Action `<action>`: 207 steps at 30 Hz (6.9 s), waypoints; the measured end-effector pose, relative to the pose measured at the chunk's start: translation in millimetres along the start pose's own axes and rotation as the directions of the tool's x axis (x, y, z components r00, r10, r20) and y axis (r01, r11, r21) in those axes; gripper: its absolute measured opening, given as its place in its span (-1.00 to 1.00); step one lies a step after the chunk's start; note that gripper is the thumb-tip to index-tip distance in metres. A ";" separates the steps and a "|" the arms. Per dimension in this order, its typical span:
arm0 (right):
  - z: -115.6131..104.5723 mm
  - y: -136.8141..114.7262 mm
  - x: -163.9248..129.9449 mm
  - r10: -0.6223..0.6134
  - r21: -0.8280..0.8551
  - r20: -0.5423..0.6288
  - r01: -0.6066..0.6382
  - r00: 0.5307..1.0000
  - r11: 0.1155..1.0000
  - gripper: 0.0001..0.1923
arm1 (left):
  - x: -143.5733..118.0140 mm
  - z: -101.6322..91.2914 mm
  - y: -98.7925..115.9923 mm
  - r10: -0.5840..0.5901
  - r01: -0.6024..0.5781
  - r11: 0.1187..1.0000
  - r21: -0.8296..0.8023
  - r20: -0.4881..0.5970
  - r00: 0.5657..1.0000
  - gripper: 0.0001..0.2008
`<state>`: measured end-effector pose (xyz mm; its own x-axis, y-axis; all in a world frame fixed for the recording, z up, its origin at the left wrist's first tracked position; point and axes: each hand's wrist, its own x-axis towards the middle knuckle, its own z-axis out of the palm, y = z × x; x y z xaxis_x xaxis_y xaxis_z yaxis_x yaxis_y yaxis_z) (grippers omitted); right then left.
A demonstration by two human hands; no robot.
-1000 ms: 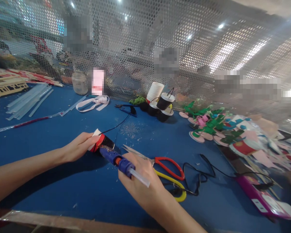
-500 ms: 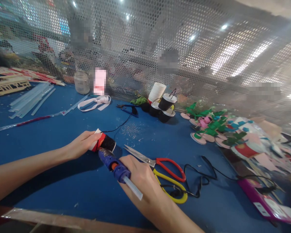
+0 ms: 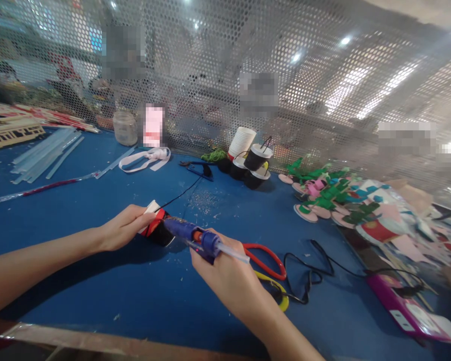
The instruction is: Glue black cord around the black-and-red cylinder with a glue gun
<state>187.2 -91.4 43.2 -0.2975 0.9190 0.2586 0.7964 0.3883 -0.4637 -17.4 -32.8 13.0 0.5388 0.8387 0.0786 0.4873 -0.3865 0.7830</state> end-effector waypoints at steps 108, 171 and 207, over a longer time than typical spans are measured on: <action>41.2 0.7 64.3 0.123 0.704 -0.275 0.113 0.953 0.701 -0.82 | 2.5 -2.1 10.8 -0.310 0.298 0.926 -0.232 -0.015 0.951 -0.64; 39.2 -7.6 63.3 0.087 0.680 0.176 -0.185 0.980 0.710 -0.60 | -17.0 -3.6 22.2 0.303 -0.304 0.948 0.091 0.028 0.953 -0.72; 9.1 19.6 51.0 0.083 0.211 -0.046 -0.072 0.995 0.975 -0.78 | -5.3 1.8 5.2 -0.212 0.204 0.946 -0.252 -0.004 0.977 -0.60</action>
<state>182.9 -36.3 39.5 -0.2055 0.9441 0.2579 0.6868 0.3268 -0.6492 -16.5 -40.0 15.6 0.4208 0.9030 -0.0870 0.3977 -0.0975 0.9123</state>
